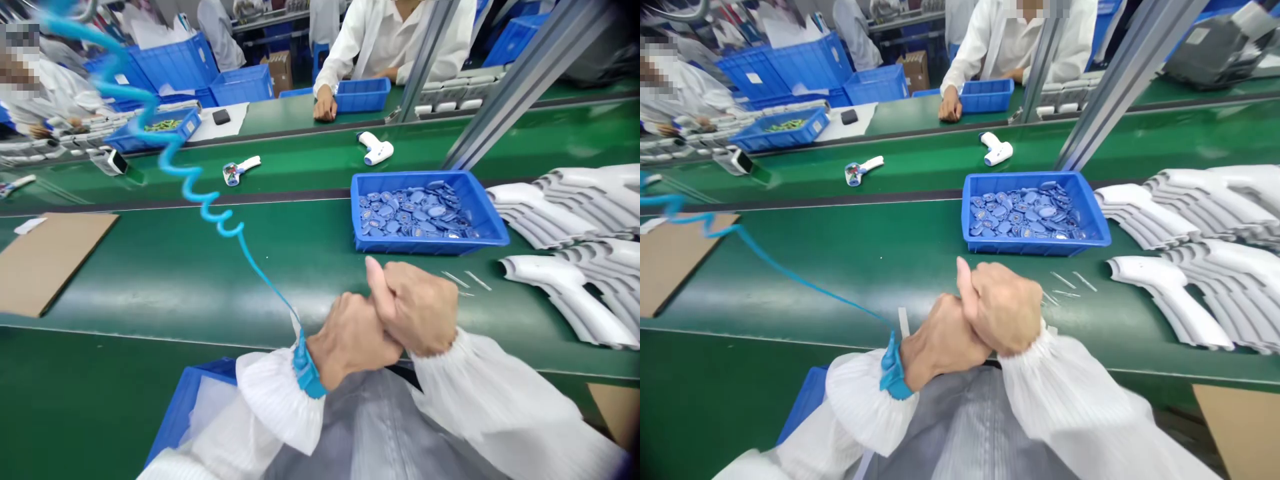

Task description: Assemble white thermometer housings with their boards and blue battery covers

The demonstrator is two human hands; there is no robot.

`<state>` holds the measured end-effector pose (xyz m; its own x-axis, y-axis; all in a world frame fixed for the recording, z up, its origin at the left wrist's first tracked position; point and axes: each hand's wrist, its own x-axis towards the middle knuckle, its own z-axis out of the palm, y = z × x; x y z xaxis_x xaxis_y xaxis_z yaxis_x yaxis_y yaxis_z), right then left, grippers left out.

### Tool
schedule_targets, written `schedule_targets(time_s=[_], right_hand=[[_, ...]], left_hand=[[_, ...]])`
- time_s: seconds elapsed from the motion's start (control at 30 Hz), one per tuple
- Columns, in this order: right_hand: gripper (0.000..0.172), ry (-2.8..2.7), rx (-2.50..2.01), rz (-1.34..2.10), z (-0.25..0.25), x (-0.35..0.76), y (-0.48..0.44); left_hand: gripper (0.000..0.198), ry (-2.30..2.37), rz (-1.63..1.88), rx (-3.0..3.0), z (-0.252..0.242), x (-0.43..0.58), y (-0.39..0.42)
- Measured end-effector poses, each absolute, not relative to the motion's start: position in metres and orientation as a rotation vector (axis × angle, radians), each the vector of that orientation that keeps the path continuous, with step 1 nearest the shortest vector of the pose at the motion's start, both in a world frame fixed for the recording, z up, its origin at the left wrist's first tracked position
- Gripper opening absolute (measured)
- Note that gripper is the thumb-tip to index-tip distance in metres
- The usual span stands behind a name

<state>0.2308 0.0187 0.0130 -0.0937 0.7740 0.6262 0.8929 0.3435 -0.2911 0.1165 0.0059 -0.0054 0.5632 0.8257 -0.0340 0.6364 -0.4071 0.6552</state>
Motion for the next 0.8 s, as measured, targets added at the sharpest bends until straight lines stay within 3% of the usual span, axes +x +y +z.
schedule_targets(time_s=[0.1, 0.27, 0.5, 0.63, 0.73, 0.8], right_hand=[[0.06, -1.791, -1.434, -0.115, 0.018, 0.23, 0.027], [0.055, -1.536, -1.482, 0.067, 0.03, 0.237, 0.027], [0.056, -1.704, -1.627, 0.521, 0.02, 0.256, 0.029], [0.04, -1.732, -1.715, 0.484, 0.016, 0.294, 0.069], [0.021, -2.029, -1.613, 0.343, 0.009, 0.311, 0.123], [0.025, -2.236, -1.493, 0.378, 0.003, 0.308, 0.158]], left_hand=[[0.026, 1.313, 0.427, 2.129, -0.006, 0.12, 0.005], [0.031, 1.179, 0.62, 1.841, -0.002, 0.11, 0.013], [0.029, 1.24, 0.564, 1.816, 0.001, 0.085, 0.013], [0.019, 1.323, 0.529, 1.86, 0.009, 0.05, 0.015], [0.042, 1.415, 0.5, 2.065, 0.014, 0.035, 0.019], [0.042, 1.45, 0.344, 2.32, 0.015, 0.039, 0.023]])
